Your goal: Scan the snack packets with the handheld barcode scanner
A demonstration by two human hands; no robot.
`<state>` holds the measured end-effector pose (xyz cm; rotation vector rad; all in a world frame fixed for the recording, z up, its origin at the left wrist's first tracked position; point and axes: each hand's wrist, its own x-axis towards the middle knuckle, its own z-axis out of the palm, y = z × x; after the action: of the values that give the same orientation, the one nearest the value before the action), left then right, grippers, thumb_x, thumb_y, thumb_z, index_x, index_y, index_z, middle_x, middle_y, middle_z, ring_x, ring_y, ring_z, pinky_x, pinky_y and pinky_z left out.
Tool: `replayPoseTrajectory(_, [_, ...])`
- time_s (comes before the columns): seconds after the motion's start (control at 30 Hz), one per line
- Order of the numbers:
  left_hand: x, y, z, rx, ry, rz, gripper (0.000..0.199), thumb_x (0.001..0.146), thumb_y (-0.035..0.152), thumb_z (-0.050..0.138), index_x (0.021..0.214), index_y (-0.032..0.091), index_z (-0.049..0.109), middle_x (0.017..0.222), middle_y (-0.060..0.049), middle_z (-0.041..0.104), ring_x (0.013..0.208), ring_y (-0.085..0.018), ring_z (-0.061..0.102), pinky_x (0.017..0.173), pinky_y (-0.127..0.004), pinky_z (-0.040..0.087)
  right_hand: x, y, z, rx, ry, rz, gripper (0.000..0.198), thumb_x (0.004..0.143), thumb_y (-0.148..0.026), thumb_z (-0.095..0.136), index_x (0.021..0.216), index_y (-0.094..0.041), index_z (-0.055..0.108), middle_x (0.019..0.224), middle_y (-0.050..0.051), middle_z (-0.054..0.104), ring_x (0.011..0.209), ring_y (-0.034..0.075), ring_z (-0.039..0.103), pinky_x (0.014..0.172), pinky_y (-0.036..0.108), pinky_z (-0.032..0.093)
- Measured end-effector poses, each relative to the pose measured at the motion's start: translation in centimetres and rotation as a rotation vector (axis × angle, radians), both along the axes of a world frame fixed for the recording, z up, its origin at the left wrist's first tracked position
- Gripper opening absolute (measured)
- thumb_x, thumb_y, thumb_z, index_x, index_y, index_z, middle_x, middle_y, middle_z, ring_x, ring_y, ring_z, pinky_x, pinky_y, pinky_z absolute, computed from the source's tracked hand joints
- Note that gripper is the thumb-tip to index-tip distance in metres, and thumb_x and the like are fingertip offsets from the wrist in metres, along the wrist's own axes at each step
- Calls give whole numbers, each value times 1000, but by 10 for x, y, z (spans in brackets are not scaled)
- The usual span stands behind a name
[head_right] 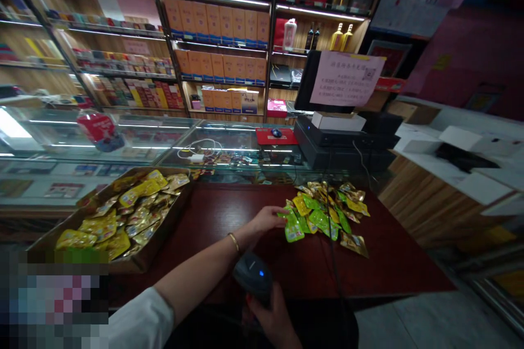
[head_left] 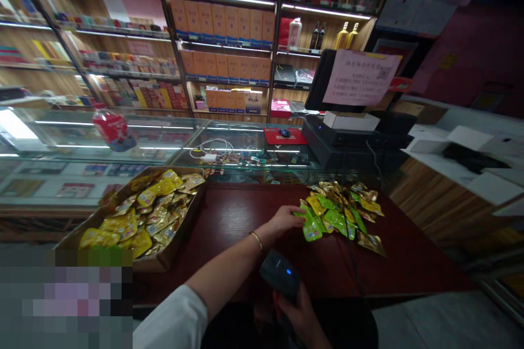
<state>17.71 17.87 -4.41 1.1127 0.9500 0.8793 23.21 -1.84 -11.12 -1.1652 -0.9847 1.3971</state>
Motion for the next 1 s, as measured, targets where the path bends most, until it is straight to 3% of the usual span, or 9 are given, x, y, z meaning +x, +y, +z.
replayPoseTrajectory(0.1, [5,-18,3,28,91,-133,35,67,16,81,102,12,77,87,-8,77,78,-18,73,79,-35,61,3,-3,4,-11,-71,-35,63,55,-77,78,78,-20,63,54,0,62,43,17,56,43,29,47])
replayPoseTrajectory(0.2, [-32,-38,12,112,262,-73,35,71,11,73,105,17,77,93,-6,79,84,-19,73,79,-33,60,9,-1,4,-37,-281,2,62,57,-81,73,72,-20,67,57,5,66,52,22,63,50,30,50])
replayPoseTrajectory(0.27, [-79,-53,26,192,410,76,32,78,13,67,108,18,76,104,-5,78,95,-19,72,87,-32,58,10,5,3,-37,-375,75,63,61,-83,68,63,-20,66,51,5,64,50,22,61,52,30,50])
replayPoseTrajectory(0.4, [-208,-92,63,313,827,483,35,94,26,49,122,22,68,126,-6,70,115,-20,64,103,-33,48,-4,15,12,-39,-441,170,67,61,-86,64,57,-19,64,47,5,62,47,20,59,52,30,48])
replayPoseTrajectory(0.47, [-269,-106,78,289,1092,653,38,95,27,44,124,19,67,130,-11,68,124,-27,58,110,-43,41,-15,18,20,-62,-370,178,68,62,-86,64,63,-18,65,48,3,62,47,20,59,52,29,48])
replayPoseTrajectory(0.57, [-330,-111,83,165,1474,715,39,88,24,50,122,14,67,129,-19,67,126,-37,55,107,-54,40,-26,21,30,-78,-287,208,66,63,-86,64,62,-19,63,47,1,59,45,17,56,51,28,48])
replayPoseTrajectory(0.67, [-350,-99,75,61,1653,657,39,84,31,57,114,10,70,119,-24,70,118,-43,59,98,-57,44,-28,22,34,-97,-311,216,68,61,-88,62,57,-20,61,45,1,57,44,17,56,50,28,47])
replayPoseTrajectory(0.8, [-345,-79,67,16,1777,594,46,84,45,58,111,10,70,120,-26,68,119,-41,57,97,-51,45,-25,21,36,-85,-366,196,69,60,-89,61,59,-20,63,48,3,61,47,19,58,52,29,49])
replayPoseTrajectory(1.0, [-344,-85,74,72,1796,507,36,75,36,68,103,15,73,118,-20,69,115,-38,60,91,-45,49,-26,19,34,-60,-371,233,67,63,-87,61,61,-20,62,49,3,61,46,18,57,48,28,47])
